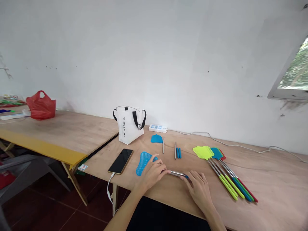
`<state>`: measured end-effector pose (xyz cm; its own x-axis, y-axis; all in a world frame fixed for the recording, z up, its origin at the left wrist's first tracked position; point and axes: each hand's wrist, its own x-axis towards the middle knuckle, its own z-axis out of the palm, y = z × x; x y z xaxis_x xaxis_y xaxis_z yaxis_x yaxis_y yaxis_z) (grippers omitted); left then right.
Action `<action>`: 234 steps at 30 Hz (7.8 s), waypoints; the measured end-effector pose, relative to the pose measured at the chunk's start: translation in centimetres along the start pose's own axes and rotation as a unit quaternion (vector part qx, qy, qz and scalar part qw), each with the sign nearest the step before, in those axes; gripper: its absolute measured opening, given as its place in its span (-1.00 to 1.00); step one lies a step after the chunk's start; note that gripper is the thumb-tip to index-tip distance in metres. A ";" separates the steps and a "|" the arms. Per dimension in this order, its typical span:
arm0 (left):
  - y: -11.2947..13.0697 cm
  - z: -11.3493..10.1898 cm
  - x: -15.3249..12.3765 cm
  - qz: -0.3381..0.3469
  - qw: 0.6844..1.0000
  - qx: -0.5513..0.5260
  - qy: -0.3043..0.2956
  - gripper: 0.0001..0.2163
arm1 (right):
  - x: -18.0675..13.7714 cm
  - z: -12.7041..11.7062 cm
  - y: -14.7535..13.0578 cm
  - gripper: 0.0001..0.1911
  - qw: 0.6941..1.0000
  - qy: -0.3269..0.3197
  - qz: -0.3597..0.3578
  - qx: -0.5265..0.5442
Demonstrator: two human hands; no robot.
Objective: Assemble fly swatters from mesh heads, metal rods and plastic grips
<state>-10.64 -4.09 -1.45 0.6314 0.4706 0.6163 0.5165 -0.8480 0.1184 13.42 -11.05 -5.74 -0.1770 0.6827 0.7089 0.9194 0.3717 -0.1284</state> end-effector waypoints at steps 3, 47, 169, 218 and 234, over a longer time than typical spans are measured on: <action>0.4 0.4 0.1 0.001 1.000 0.000 0.010 -0.66 | 0.0 0.1 -0.3 -0.62 1.000 0.006 0.006 -0.010; 1.5 0.5 0.2 0.050 0.996 0.069 0.017 -0.59 | 1.1 -1.3 -1.5 -0.46 0.999 -0.002 0.003 -0.039; -1.7 2.8 -1.1 -0.001 0.996 0.012 -0.088 -0.46 | -2.1 -6.3 8.7 -0.48 0.950 -0.252 0.158 0.092; 0.3 4.5 -1.2 0.051 0.987 0.064 -0.138 -0.63 | -1.0 1.3 -1.0 -0.53 0.974 -0.200 0.022 -0.108; 0.3 4.5 -1.4 0.000 0.990 0.022 -0.142 -0.57 | -1.1 1.2 -0.8 -0.53 0.977 -0.195 0.037 -0.082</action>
<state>-8.72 -3.92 -5.81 0.7657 0.5247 0.3720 0.5364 -0.8401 0.0808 12.46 -11.41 -7.24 -0.1992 0.9034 0.3796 0.9730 0.2285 -0.0332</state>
